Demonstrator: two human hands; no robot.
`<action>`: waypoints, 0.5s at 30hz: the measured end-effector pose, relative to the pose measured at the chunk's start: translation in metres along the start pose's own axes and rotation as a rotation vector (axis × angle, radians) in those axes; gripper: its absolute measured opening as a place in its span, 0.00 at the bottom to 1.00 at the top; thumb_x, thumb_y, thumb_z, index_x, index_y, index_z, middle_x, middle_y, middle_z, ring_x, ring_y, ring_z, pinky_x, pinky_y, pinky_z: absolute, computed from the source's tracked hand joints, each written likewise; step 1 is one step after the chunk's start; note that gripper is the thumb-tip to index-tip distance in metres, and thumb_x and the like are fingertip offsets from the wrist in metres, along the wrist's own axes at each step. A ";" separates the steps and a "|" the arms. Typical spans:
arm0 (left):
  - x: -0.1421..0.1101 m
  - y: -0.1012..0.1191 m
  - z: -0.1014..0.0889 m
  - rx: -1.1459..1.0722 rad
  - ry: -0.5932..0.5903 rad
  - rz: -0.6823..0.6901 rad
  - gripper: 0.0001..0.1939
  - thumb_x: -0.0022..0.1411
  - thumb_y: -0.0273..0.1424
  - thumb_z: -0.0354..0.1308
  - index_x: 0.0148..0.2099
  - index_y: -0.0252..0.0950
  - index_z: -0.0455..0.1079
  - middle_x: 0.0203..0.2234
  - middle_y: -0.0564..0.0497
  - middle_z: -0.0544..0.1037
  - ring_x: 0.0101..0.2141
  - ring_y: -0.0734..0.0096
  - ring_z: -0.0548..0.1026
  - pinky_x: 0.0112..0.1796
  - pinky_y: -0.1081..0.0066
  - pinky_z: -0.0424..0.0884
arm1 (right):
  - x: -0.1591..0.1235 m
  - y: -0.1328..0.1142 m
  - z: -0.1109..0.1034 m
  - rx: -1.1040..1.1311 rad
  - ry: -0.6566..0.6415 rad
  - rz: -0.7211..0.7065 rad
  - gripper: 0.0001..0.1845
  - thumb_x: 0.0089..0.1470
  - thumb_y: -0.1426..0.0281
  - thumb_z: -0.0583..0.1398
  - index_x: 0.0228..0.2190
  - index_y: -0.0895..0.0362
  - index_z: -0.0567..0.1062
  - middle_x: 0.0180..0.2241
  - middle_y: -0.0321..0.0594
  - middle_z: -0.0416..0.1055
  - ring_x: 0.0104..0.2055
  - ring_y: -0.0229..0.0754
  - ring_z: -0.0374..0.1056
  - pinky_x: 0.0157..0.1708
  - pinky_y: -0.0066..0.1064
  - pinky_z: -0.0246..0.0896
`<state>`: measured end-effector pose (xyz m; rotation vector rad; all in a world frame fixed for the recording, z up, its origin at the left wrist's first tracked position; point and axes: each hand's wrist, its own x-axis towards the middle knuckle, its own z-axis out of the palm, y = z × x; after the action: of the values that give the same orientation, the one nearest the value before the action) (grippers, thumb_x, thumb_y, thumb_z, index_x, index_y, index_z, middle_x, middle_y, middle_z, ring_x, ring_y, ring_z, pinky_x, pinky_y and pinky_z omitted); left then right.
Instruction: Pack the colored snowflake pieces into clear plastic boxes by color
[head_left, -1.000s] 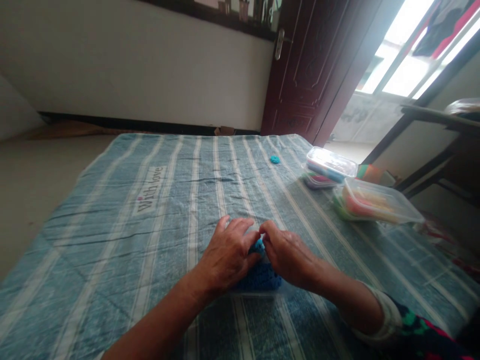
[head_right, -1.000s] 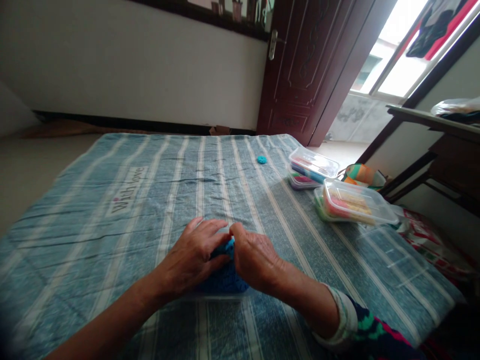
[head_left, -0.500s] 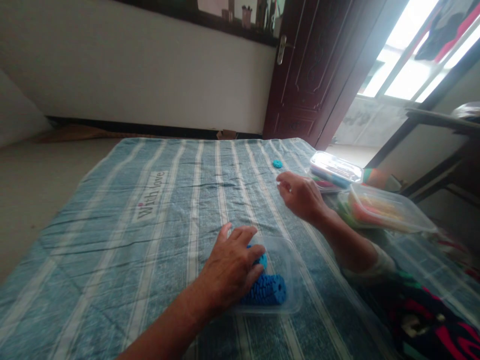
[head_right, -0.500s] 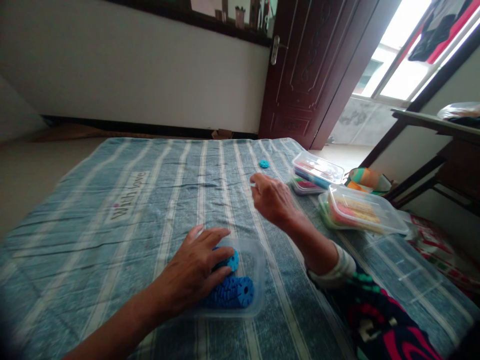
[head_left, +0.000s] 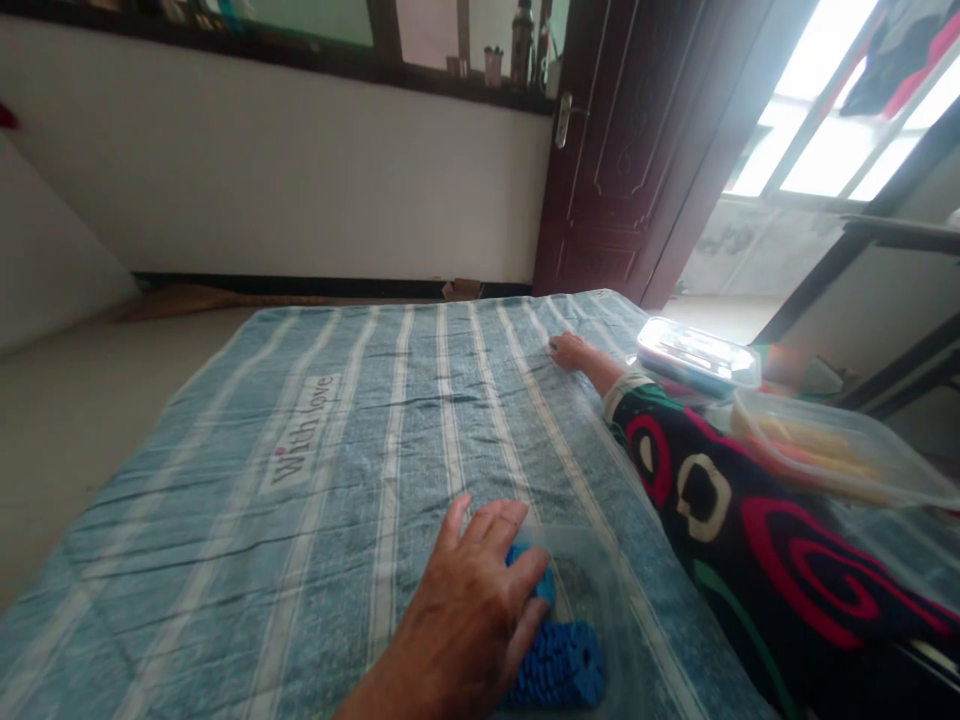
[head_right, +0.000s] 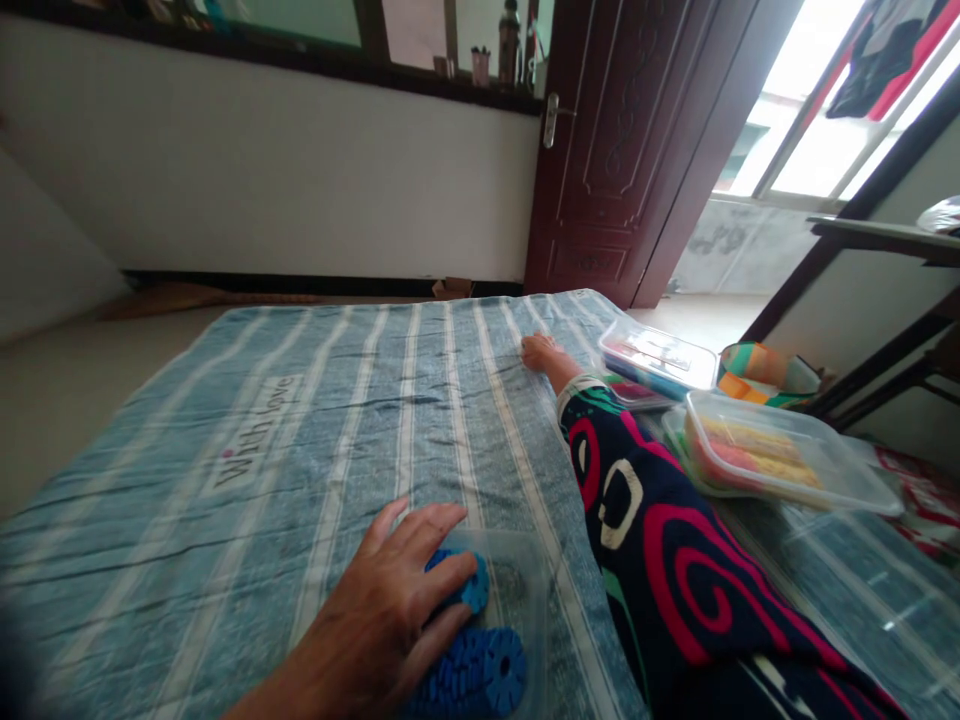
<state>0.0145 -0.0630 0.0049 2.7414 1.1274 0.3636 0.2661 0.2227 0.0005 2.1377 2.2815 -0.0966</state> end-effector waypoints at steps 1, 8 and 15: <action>0.000 0.000 0.000 0.000 -0.002 0.003 0.08 0.62 0.33 0.61 0.44 0.41 0.76 0.54 0.37 0.74 0.54 0.44 0.72 0.54 0.30 0.61 | 0.001 -0.001 0.001 -0.003 -0.005 -0.005 0.20 0.63 0.61 0.59 0.52 0.58 0.71 0.52 0.46 0.69 0.49 0.47 0.69 0.48 0.45 0.68; 0.001 0.001 -0.001 -0.005 -0.024 -0.003 0.07 0.63 0.33 0.61 0.43 0.39 0.76 0.55 0.37 0.74 0.55 0.44 0.71 0.56 0.31 0.58 | -0.061 -0.011 0.012 0.033 0.026 -0.105 0.15 0.63 0.70 0.53 0.43 0.60 0.78 0.52 0.52 0.71 0.52 0.51 0.67 0.48 0.33 0.60; 0.007 0.000 -0.005 0.022 -0.041 0.007 0.07 0.63 0.31 0.61 0.43 0.38 0.76 0.55 0.37 0.73 0.56 0.44 0.70 0.56 0.32 0.57 | -0.183 -0.007 0.037 0.219 0.096 -0.298 0.16 0.60 0.72 0.55 0.47 0.57 0.76 0.51 0.46 0.72 0.54 0.45 0.66 0.53 0.33 0.58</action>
<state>0.0176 -0.0581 0.0108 2.7590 1.1176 0.2961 0.2703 0.0382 -0.0266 1.9085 2.7483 -0.2636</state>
